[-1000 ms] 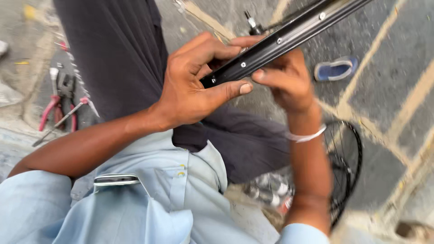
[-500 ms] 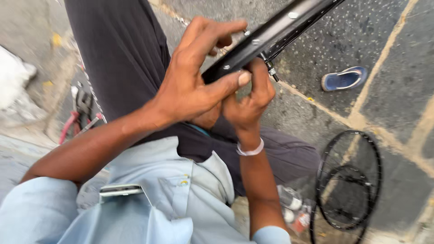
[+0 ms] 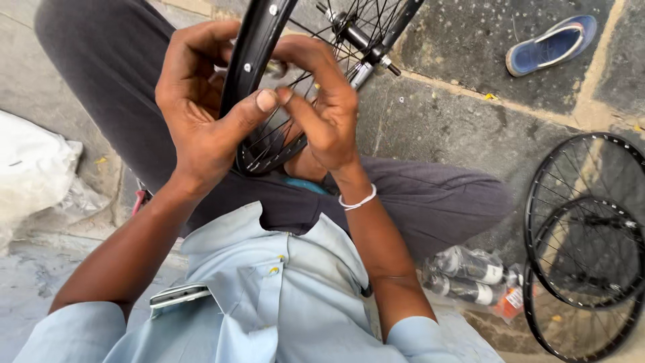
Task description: The person sits on the ground and uses a spoke wrench to tighten the nipples on a bicycle wheel rim. They rotate the wheel to access different spokes and continue adjusting the tension by hand.
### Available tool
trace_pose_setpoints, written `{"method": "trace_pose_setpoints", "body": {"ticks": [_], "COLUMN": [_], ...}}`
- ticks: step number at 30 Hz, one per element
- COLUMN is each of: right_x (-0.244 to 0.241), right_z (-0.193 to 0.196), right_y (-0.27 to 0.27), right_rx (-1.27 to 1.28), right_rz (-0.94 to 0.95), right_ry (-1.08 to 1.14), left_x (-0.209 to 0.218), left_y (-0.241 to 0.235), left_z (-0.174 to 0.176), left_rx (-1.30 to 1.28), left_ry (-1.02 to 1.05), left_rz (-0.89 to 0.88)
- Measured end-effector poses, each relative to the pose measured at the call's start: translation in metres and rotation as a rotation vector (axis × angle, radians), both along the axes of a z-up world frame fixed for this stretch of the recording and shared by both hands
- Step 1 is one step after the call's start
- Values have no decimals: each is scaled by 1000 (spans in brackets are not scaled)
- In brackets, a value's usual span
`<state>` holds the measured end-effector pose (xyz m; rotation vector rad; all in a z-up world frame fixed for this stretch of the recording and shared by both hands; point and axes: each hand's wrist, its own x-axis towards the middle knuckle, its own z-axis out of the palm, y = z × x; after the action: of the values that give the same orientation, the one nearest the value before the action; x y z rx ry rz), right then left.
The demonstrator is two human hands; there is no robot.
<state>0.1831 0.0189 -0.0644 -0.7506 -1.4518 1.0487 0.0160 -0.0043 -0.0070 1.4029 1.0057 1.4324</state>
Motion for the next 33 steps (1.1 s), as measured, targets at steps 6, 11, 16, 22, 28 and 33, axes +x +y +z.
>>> {"method": "trace_pose_setpoints", "body": {"ticks": [6, 11, 16, 22, 28, 33], "right_x": [9, -29, -9, -23, -7, -23], "right_z": [1, -6, 8, 2, 2, -21], "right_y": [7, 11, 16, 10, 15, 14], "right_rx": [-127, 114, -6, -113, -97, -107], "right_rz": [209, -249, 179, -100, 139, 5], "right_ry": [171, -146, 259, 106, 246, 135], "left_x": [3, 1, 4, 4, -3, -6], "left_y": [-2, -3, -6, -3, -7, -7], "left_z": [5, 4, 4, 5, -11, -16], "left_rx": [-123, 0, -86, 11, -95, -35], "left_ry": [-44, 2, -22, -41, -33, -26], "left_rz": [41, -41, 21, -41, 48, -62]}}
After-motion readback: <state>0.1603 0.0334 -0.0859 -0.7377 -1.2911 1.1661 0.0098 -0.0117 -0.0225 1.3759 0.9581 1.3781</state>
